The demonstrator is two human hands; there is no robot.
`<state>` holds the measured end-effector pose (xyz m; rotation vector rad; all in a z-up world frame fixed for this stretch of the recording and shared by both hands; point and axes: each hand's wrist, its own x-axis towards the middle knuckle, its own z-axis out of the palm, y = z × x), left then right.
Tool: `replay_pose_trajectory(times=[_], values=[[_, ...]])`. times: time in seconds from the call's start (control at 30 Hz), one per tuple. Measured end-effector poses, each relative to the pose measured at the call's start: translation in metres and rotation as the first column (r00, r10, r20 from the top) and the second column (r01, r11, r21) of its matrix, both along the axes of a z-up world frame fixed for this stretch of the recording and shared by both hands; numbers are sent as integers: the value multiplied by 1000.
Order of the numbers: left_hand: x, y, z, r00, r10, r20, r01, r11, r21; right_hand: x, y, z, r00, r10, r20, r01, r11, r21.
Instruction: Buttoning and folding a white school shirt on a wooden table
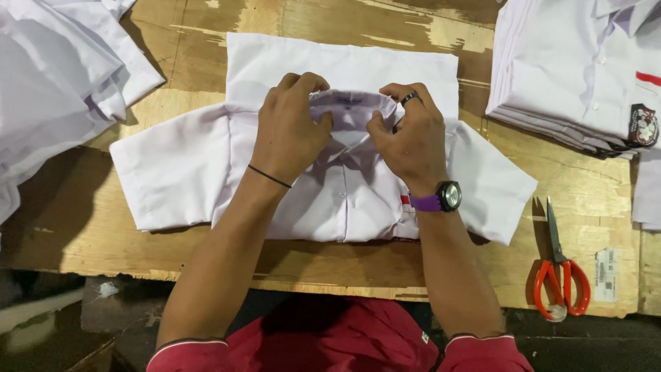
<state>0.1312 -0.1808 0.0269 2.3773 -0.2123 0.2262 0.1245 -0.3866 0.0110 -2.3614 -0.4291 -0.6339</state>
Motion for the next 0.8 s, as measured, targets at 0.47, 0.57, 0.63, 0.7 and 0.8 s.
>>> replay_pose_trajectory(times=[0.47,0.57,0.63,0.7,0.8], values=[[-6,11,8,957,-288,-34,281,950,-135,-9,-2,19,953,87,-291,-58,993,107],[-7,17,7,910,-335,246,324,942,85,-13,-6,30,959,196,-204,-199,980,6],[-11,16,10,918,-332,217,303,940,156,-14,-5,32,934,292,-206,-301,953,-16],[-14,13,16,926,-328,187,285,932,226,-15,-3,31,899,383,-211,-399,916,-37],[-17,9,23,931,-276,-238,342,886,314,-15,-1,26,858,350,-376,-379,925,-5]])
